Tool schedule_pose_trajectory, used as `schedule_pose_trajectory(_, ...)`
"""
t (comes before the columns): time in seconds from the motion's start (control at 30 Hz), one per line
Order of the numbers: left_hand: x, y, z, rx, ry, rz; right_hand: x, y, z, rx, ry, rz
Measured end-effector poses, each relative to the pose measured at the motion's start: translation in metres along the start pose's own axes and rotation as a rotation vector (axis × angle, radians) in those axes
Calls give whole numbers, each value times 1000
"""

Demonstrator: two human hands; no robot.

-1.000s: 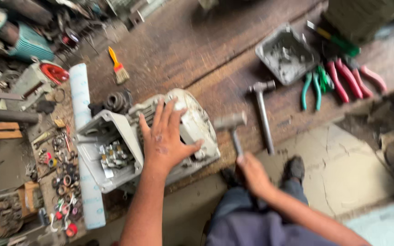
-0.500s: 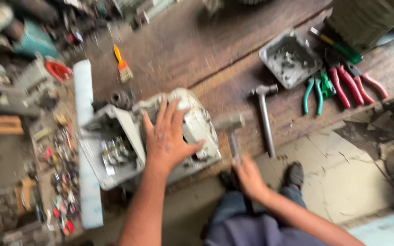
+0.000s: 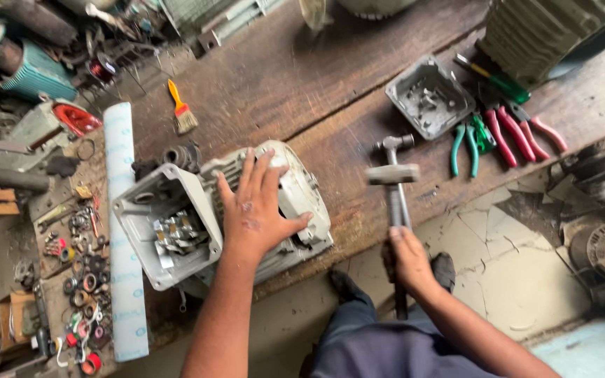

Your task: The person wipes a motor fan cover with a black cloth, then fits the round end shield onto the rear of an electric motor housing. They press the shield into place, tap it with a hammer and mallet to seat it, and begin threading bolts by hand to secure it.

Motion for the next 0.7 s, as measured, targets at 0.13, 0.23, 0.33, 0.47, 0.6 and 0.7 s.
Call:
schedule_pose_trajectory(0.13,-1,0,1,-18,-26,0,3,5,14,-54,-31,2)
schedule_pose_trajectory(0.23,-1,0,0,-29,-19,-3,-2,-1,8,-106,37,-12)
schedule_pose_trajectory(0.33,0,2,-1,-27,-3,13,-5,-4,-6,-130,142,-45)
schedule_pose_trajectory(0.47,1,0,0,-15,-1,6,5,25,-31,-89,214,51)
schedule_pose_trajectory(0.6,2,0,-2,-8,33,18,13,57,-63,-73,249,165)
schedule_pose_trajectory(0.7,3,2,-4,2,62,30,16,59,-85,-207,363,126)
Point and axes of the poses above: each hand's wrist, its own x-axis towards the middle knuckle, its own z-axis out of the back of the hand, y = z × x, the point moved 9 cm from there along x, towards the middle knuckle, and after that the axes turned 9 degrees about -z, right-handed, at the moved point
